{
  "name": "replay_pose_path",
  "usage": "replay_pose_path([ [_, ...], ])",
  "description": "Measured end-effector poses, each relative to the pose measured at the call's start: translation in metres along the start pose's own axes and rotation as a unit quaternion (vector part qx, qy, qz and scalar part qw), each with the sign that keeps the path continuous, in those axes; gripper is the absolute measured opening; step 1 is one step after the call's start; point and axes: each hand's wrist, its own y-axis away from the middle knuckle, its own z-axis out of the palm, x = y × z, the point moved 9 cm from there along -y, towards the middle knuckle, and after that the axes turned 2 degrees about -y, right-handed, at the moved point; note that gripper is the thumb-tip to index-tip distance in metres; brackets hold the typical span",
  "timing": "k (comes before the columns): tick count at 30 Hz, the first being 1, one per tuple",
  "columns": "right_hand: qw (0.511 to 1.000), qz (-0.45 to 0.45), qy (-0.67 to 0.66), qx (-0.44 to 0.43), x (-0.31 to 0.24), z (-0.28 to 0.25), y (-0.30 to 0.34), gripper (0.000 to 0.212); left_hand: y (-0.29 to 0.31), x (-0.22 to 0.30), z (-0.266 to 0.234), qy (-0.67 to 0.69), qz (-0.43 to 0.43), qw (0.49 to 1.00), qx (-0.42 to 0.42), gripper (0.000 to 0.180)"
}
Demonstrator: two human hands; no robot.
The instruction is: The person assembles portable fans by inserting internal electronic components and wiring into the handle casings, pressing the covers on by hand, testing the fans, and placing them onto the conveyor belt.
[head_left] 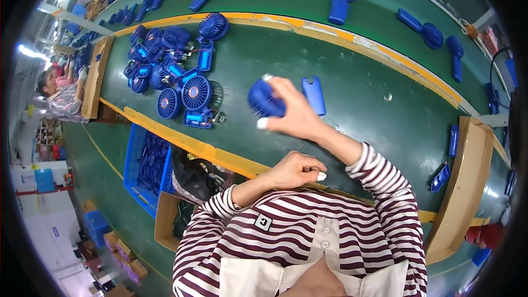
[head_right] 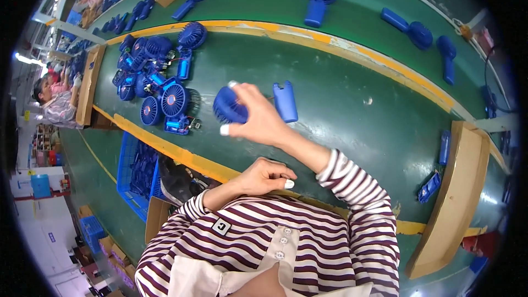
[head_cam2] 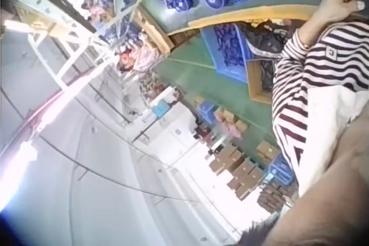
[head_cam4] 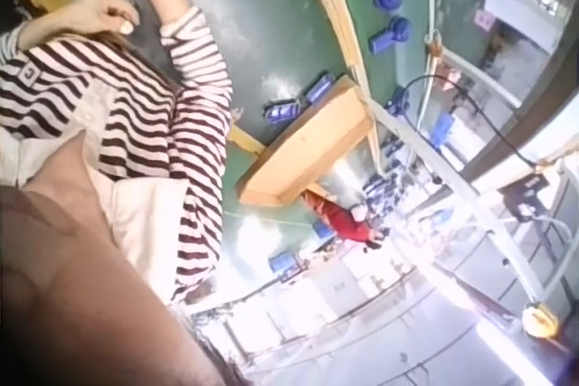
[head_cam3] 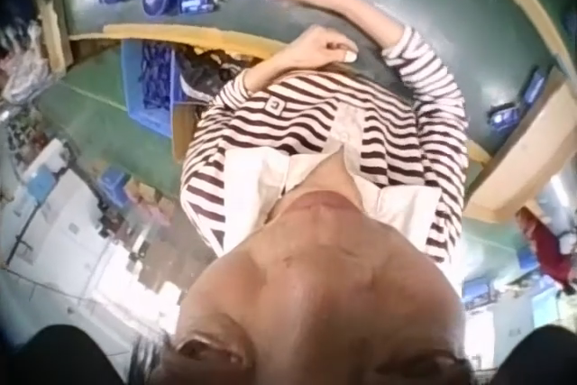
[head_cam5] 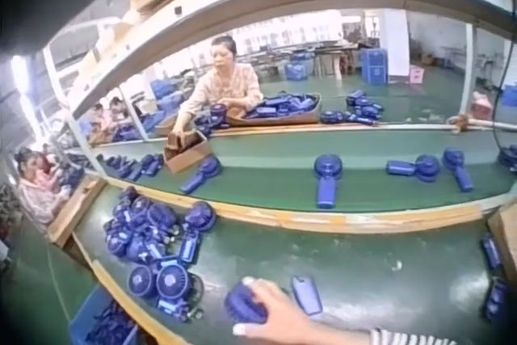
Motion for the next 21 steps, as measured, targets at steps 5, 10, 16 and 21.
replay_pose_path([
  [5, 0.877, 0.089, -0.435, 0.184, 0.031, -0.104, 0.062, 0.061, -0.011, 0.010, -0.017, 0.055, 0.017, 0.998, 0.039, 0.015],
  [10, 0.827, 0.093, -0.437, 0.342, 0.049, -0.181, 0.132, 0.063, -0.036, 0.030, -0.054, 0.004, 0.068, 0.987, 0.149, 0.015],
  [16, 0.848, 0.099, -0.261, 0.451, 0.050, -0.215, 0.171, 0.052, -0.083, 0.090, -0.043, -0.271, 0.213, 0.931, 0.122, 0.031],
  [21, 0.747, 0.221, 0.489, 0.392, 0.000, -0.210, 0.158, 0.077, -0.120, 0.087, 0.005, -0.447, 0.238, 0.857, -0.094, 0.060],
])
